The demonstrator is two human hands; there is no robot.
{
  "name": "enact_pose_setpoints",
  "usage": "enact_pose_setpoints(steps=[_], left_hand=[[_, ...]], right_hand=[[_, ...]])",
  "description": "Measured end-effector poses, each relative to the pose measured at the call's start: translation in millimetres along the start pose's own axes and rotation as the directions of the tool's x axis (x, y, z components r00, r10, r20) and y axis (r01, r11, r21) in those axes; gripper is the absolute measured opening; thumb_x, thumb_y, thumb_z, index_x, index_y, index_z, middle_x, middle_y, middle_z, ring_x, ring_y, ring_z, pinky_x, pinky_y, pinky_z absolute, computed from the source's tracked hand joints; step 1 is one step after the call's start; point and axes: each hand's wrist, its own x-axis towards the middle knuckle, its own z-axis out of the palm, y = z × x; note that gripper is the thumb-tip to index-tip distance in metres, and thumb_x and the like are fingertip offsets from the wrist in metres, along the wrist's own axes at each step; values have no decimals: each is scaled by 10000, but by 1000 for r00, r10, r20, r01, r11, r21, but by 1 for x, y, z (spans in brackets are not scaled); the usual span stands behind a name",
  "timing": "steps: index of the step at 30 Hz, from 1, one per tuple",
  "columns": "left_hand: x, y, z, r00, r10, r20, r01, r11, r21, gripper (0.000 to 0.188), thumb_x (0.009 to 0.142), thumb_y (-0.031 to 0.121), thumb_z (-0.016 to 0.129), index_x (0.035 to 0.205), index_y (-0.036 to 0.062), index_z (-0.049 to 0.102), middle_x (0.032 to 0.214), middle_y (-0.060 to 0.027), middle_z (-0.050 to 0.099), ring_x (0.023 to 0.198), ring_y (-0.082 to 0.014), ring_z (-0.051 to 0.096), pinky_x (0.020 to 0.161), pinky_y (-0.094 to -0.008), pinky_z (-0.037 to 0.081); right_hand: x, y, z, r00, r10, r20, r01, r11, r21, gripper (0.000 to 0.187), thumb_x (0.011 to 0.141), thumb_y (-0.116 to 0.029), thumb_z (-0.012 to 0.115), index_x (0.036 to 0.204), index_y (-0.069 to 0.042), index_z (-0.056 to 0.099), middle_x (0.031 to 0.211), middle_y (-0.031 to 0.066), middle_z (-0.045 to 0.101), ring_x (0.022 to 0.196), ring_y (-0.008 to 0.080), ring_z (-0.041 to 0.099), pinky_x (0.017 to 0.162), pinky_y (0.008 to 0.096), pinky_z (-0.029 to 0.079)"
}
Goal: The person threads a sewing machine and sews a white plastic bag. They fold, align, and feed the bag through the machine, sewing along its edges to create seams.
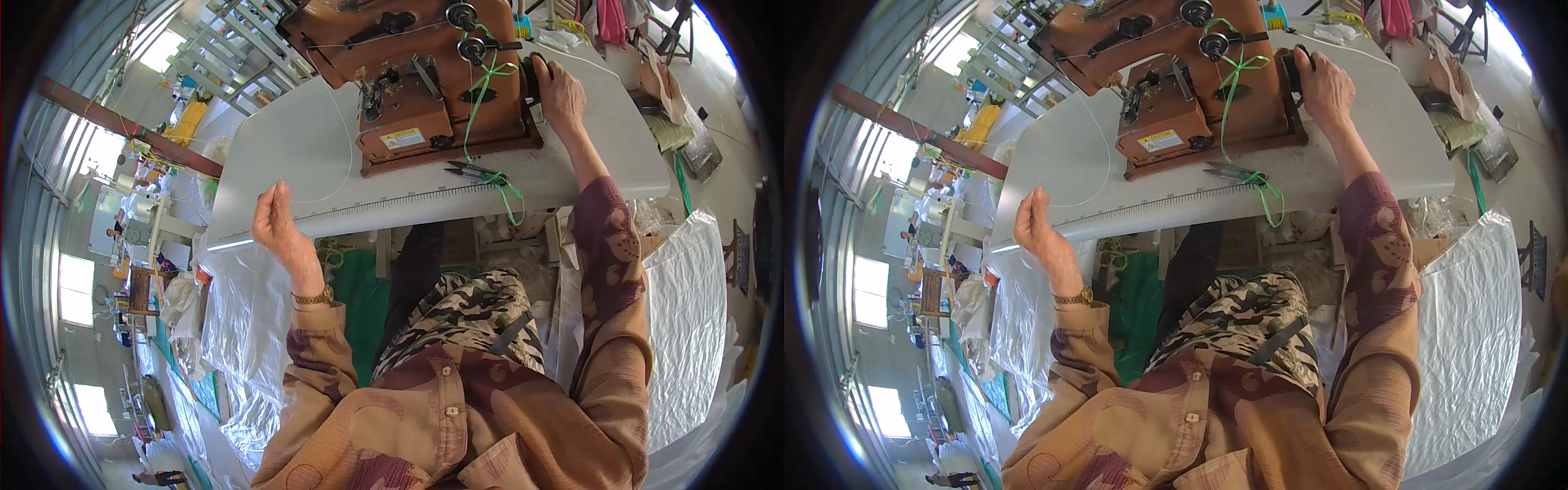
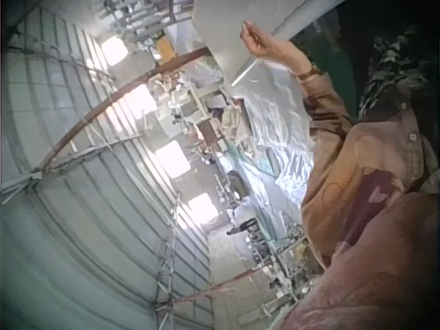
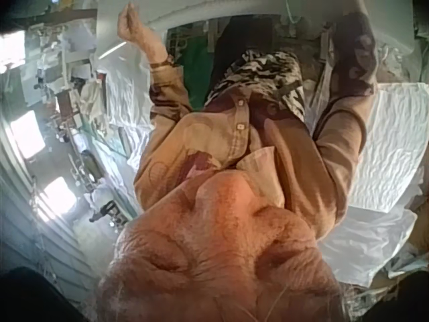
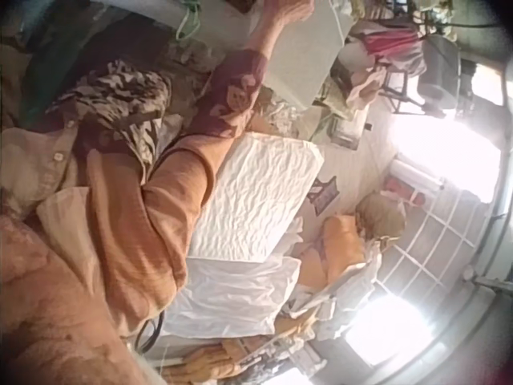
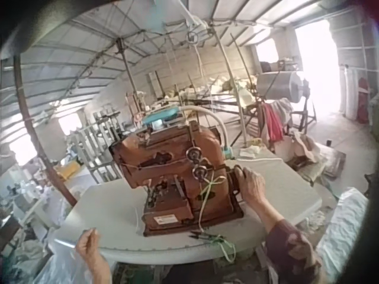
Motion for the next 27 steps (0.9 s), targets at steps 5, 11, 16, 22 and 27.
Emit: enact_pose_setpoints(steps=[5, 11, 16, 22, 27], left_hand=[[23, -20, 8, 997, -22, 78, 25, 999, -28, 176, 870, 90, 700, 996, -32, 704, 904, -54, 671, 843, -121, 593, 820, -263, 482], [50, -58, 32, 990, -51, 129, 53, 998, -15, 127, 842, 56, 727, 948, -14, 720, 851, -10, 666, 774, -78, 577, 741, -223, 465], [69, -77, 58, 961, 46, 273, -98, 979, 178, 94, 830, 35, 730, 920, 9, 732, 842, -7, 667, 782, -80, 582, 735, -225, 472], [73, -66, 88, 906, 251, 340, -314, 938, 145, 69, 820, 25, 733, 889, 24, 732, 820, -26, 679, 756, -88, 598, 713, -241, 491], [74, -74, 96, 849, 322, 419, -389, 918, 82, 31, 827, 33, 728, 854, 29, 714, 797, -27, 668, 740, -92, 594, 713, -251, 489]], right_hand=[[-6, 16, 11, 989, -98, -113, 101, 995, 20, 507, 968, -518, 431, 822, -62, 597, 800, 190, 651, 808, 411, 627, 688, 492, 468], [-4, 20, 16, 990, -89, -107, 96, 993, 65, 497, 965, -515, 444, 816, -63, 588, 784, 196, 635, 810, 416, 618, 690, 483, 459], [-5, 20, 18, 987, -96, -130, 108, 990, 89, 503, 965, -512, 450, 804, -53, 582, 757, 206, 621, 789, 422, 612, 674, 477, 454], [-4, 21, 19, 977, -123, -174, 146, 981, 125, 472, 968, -461, 490, 807, -23, 560, 712, 231, 557, 712, 440, 568, 625, 454, 430], [-2, 23, 19, 985, -103, -140, 122, 984, 131, 480, 967, -461, 498, 771, -23, 529, 687, 226, 545, 680, 440, 542, 607, 444, 420]])
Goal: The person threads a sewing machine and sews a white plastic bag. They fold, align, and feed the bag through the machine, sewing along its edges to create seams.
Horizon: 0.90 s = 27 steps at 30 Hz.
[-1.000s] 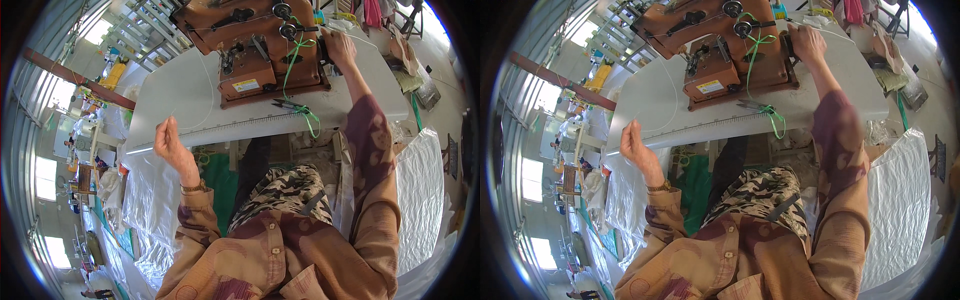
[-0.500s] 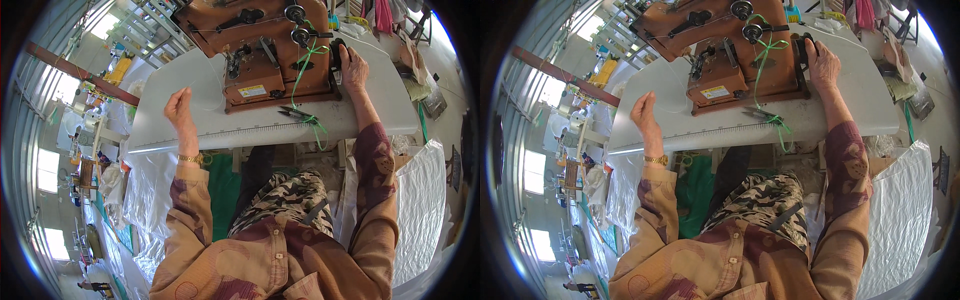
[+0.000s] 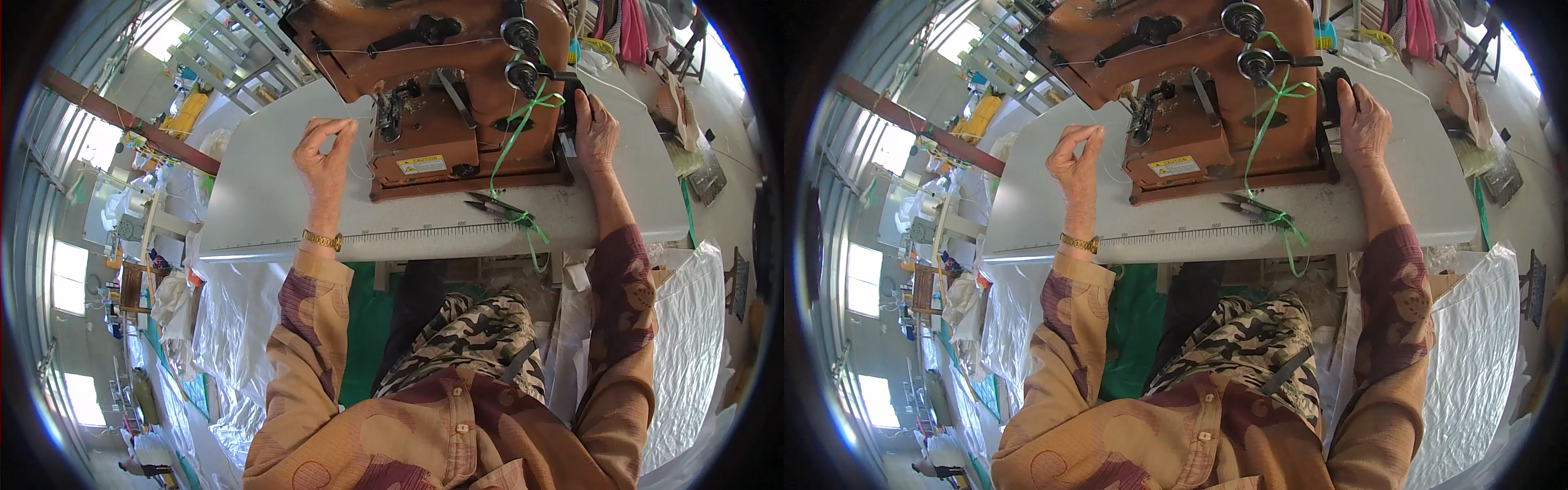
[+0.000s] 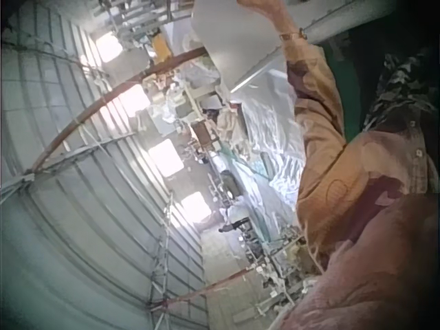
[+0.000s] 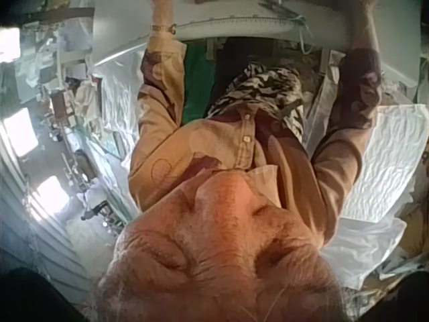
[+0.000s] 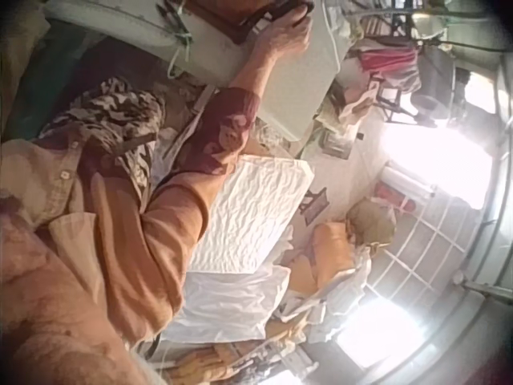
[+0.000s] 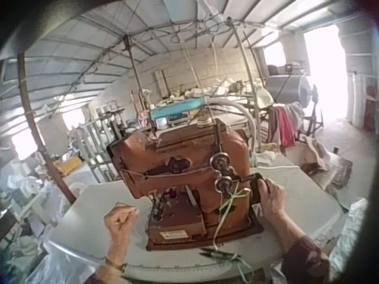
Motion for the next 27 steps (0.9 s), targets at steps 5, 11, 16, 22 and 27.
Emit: enact_pose_setpoints(steps=[5, 11, 16, 22, 27], left_hand=[[-3, -7, 7, 987, -132, 91, 140, 986, -95, 60, 858, 62, 696, 837, 18, 661, 764, -7, 633, 747, -72, 558, 715, -241, 462], [-11, -16, 12, 917, -330, 224, 394, 833, -389, 65, 875, 87, 669, 846, 29, 660, 810, 15, 633, 782, -71, 549, 776, -220, 435], [-10, 0, 14, 845, -485, 225, 507, 593, -625, 23, 861, 50, 682, 882, 51, 691, 849, 17, 636, 833, -72, 565, 831, -243, 451], [-12, -12, 14, 858, -432, 278, 504, 604, -617, 99, 846, 16, 687, 936, 50, 707, 959, -16, 673, 913, -119, 617, 880, -276, 467], [-9, -17, 13, 859, -402, 316, 510, 629, -587, 93, 838, 10, 696, 914, 60, 715, 954, -6, 667, 903, -112, 617, 866, -272, 477]], right_hand=[[-1, 3, 4, 998, -36, -58, 37, 999, 27, 447, 975, -405, 521, 797, 5, 530, 658, 213, 472, 575, 337, 410, 579, 385, 399], [-1, 0, 4, 997, -41, -62, 44, 998, 48, 479, 978, -431, 500, 774, 3, 503, 650, 216, 463, 594, 369, 421, 573, 403, 398], [-1, 0, 4, 998, -27, -50, 30, 998, 48, 505, 980, -455, 490, 764, 1, 480, 646, 217, 455, 587, 385, 417, 575, 407, 406], [-2, -2, 4, 998, -28, -60, 33, 996, 83, 518, 974, -471, 496, 758, 0, 465, 645, 212, 448, 586, 370, 390, 575, 401, 406], [-2, -2, 3, 999, -8, -41, 10, 998, 60, 523, 973, -477, 497, 758, -2, 465, 642, 211, 440, 589, 364, 372, 572, 397, 405]])
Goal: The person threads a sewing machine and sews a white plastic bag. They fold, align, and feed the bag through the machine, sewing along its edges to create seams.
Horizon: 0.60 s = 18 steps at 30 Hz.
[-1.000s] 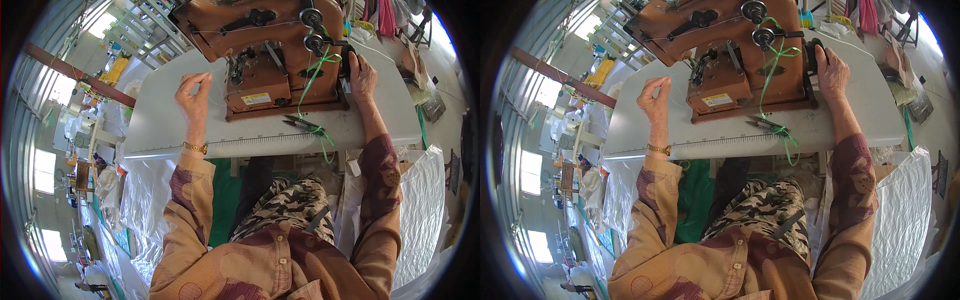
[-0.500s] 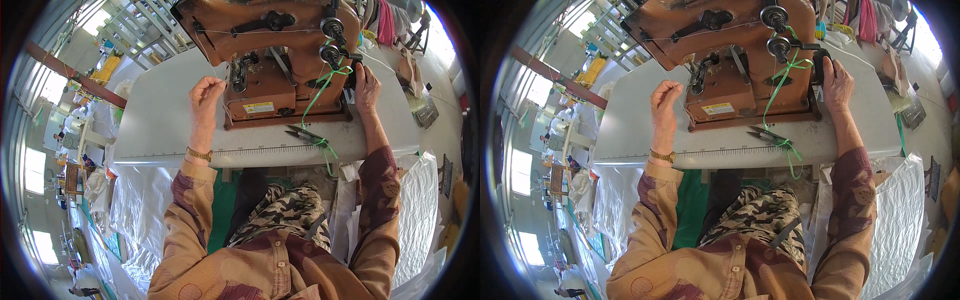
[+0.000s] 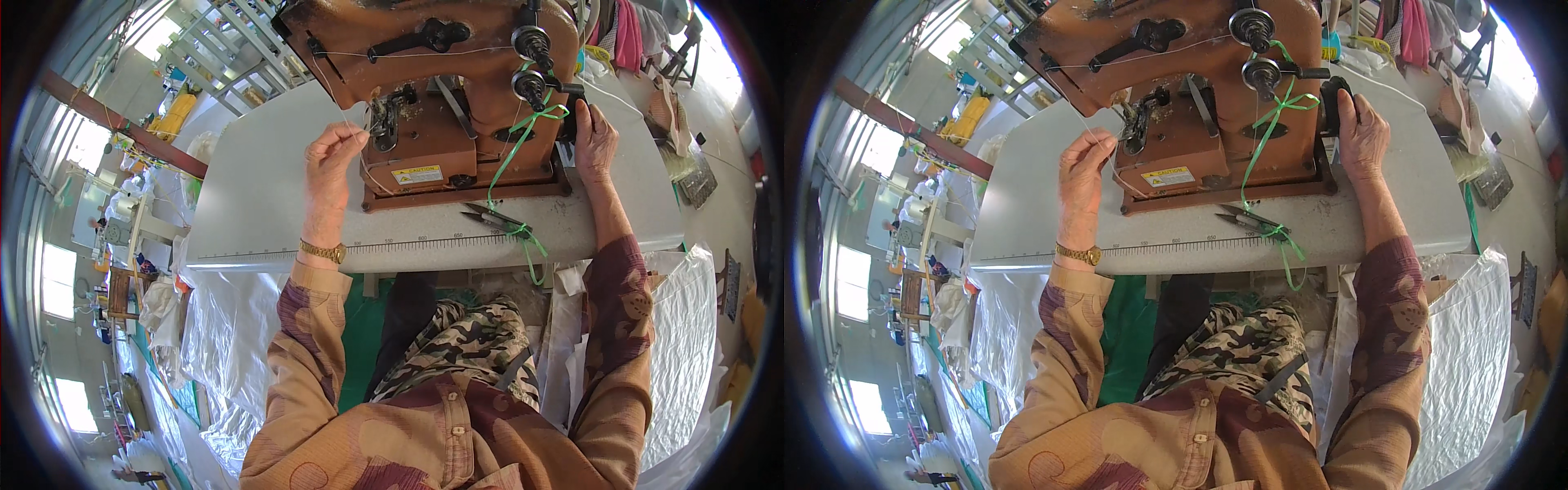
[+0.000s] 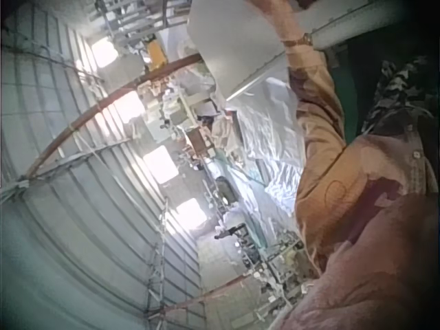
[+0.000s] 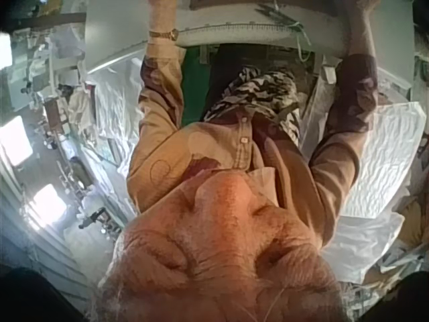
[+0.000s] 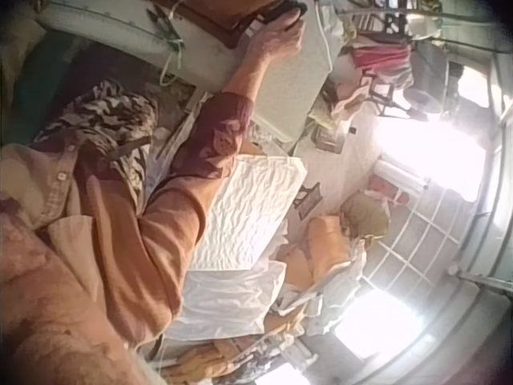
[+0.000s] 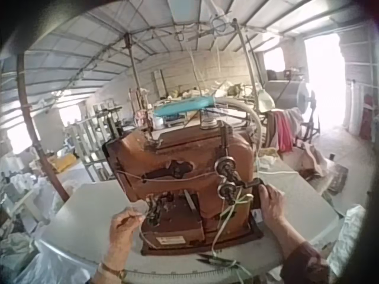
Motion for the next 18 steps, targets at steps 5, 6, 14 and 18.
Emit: enact_pose_setpoints(steps=[5, 6, 14, 18], left_hand=[[1, 1, 3, 1000, 15, -4, -15, 1000, 6, 83, 837, 11, 697, 896, 67, 713, 936, 6, 659, 885, -105, 617, 846, -262, 481], [1, 1, 3, 1000, 19, 1, -19, 1000, 10, 79, 837, 12, 698, 893, 67, 712, 936, 5, 660, 883, -104, 617, 845, -262, 481], [2, 0, 3, 1000, 2, -23, -2, 1000, 14, 63, 840, 20, 703, 880, 69, 708, 932, 4, 659, 874, -103, 619, 842, -263, 483], [3, -1, 3, 1000, 8, -27, -7, 1000, 25, 61, 839, 22, 706, 874, 71, 707, 932, 5, 658, 874, -102, 617, 845, -266, 484]], right_hand=[[1, 4, 2, 1000, -4, 2, 4, 1000, -9, 542, 975, -495, 484, 757, 1, 467, 638, 210, 436, 591, 364, 363, 571, 399, 406], [1, 4, 1, 1000, -4, 4, 4, 1000, -8, 545, 975, -497, 483, 757, 2, 468, 638, 210, 435, 591, 364, 361, 570, 399, 406], [0, 3, 0, 1000, -7, -11, 7, 1000, 10, 535, 972, -492, 491, 754, -4, 476, 641, 208, 444, 594, 372, 362, 563, 394, 406], [0, 1, 0, 1000, -4, -9, 4, 1000, 24, 536, 970, -494, 493, 751, -5, 474, 640, 207, 444, 598, 379, 356, 560, 396, 403]])
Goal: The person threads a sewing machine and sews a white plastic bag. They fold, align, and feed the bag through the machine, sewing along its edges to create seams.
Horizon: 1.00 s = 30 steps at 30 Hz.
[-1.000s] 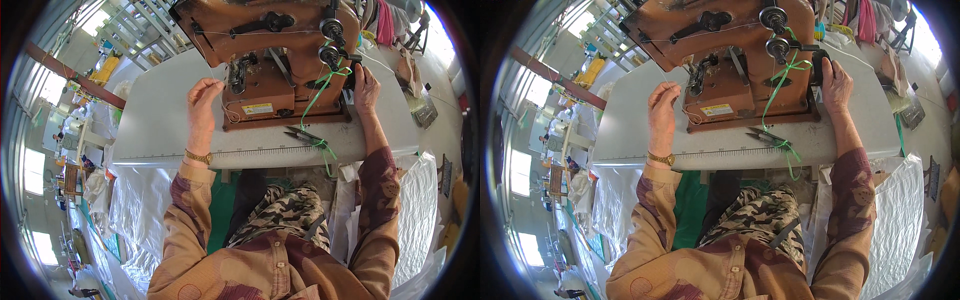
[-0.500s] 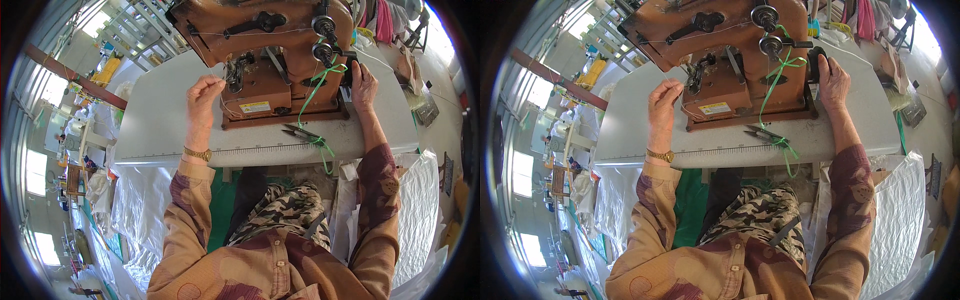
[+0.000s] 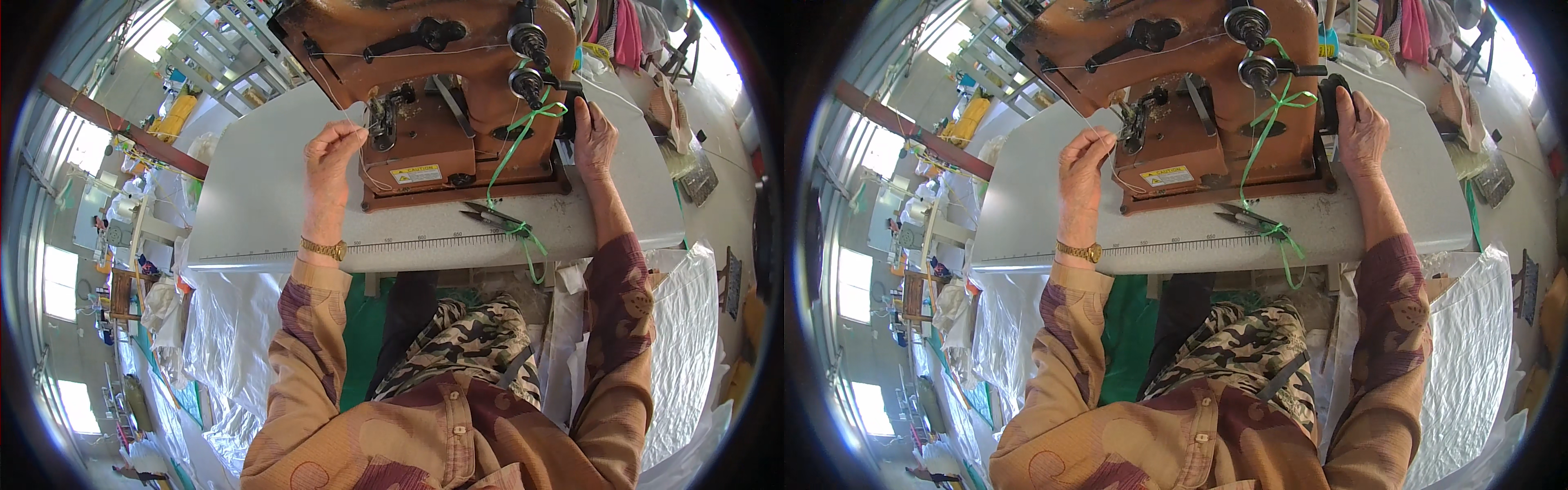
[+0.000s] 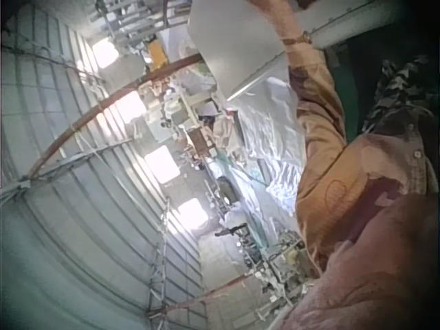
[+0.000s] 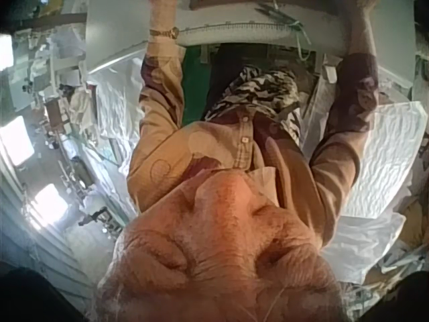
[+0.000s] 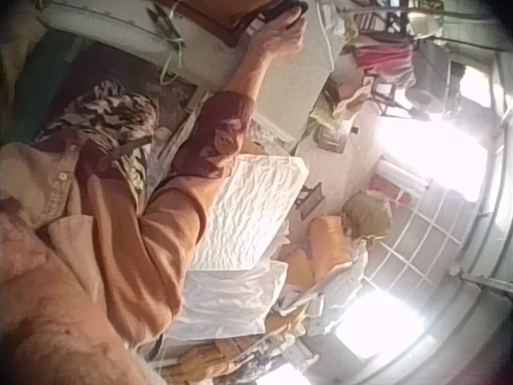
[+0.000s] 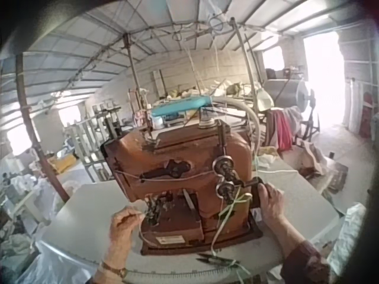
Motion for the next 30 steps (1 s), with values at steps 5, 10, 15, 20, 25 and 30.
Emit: enact_pose_setpoints(steps=[5, 10, 15, 20, 25, 30], left_hand=[[-1, 2, 1, 1000, 1, 11, -1, 1000, -18, 62, 836, 18, 706, 864, 73, 705, 933, 8, 650, 878, -96, 610, 847, -264, 483], [-2, 2, 0, 1000, 15, -27, -15, 1000, 3, 62, 835, 9, 702, 859, 66, 703, 936, 6, 645, 882, -91, 602, 845, -258, 482], [-1, 3, 2, 1000, 15, -21, -15, 1000, 1, 64, 833, -6, 697, 845, 57, 699, 928, -2, 644, 873, -92, 600, 839, -252, 484], [1, 0, 3, 999, 47, -21, -47, 999, 15, 69, 834, -25, 686, 826, 44, 689, 908, -8, 637, 852, -96, 600, 831, -253, 483], [-5, 7, 11, 999, 49, -13, -49, 999, 4, 75, 826, -37, 686, 821, 38, 687, 897, -7, 621, 859, -98, 584, 843, -257, 474], [-8, 10, 15, 995, 87, -47, -83, 994, 69, 74, 819, -37, 689, 821, 36, 690, 894, -7, 614, 878, -102, 571, 866, -267, 457]], right_hand=[[1, 6, 2, 1000, -15, -3, 15, 1000, -11, 537, 968, -494, 496, 744, -7, 465, 636, 209, 435, 592, 375, 359, 558, 398, 396], [1, 5, 1, 1000, -12, 3, 12, 1000, -29, 540, 969, -497, 491, 741, -8, 472, 633, 206, 442, 582, 364, 383, 564, 399, 397], [1, 3, 1, 1000, -2, 12, 2, 1000, -21, 537, 970, -496, 491, 745, -8, 482, 630, 201, 456, 574, 358, 405, 566, 397, 400], [1, 4, 0, 1000, -5, 16, 5, 1000, -20, 530, 968, -491, 496, 750, -9, 484, 635, 201, 464, 577, 361, 407, 569, 398, 403], [1, 2, -2, 1000, 1, 20, 0, 1000, -20, 530, 964, -491, 505, 748, -7, 486, 638, 208, 470, 591, 387, 417, 572, 406, 404], [1, 1, -1, 1000, -1, 24, 1, 1000, -24, 539, 961, -497, 504, 743, -5, 488, 642, 216, 475, 609, 412, 438, 579, 409, 409]])
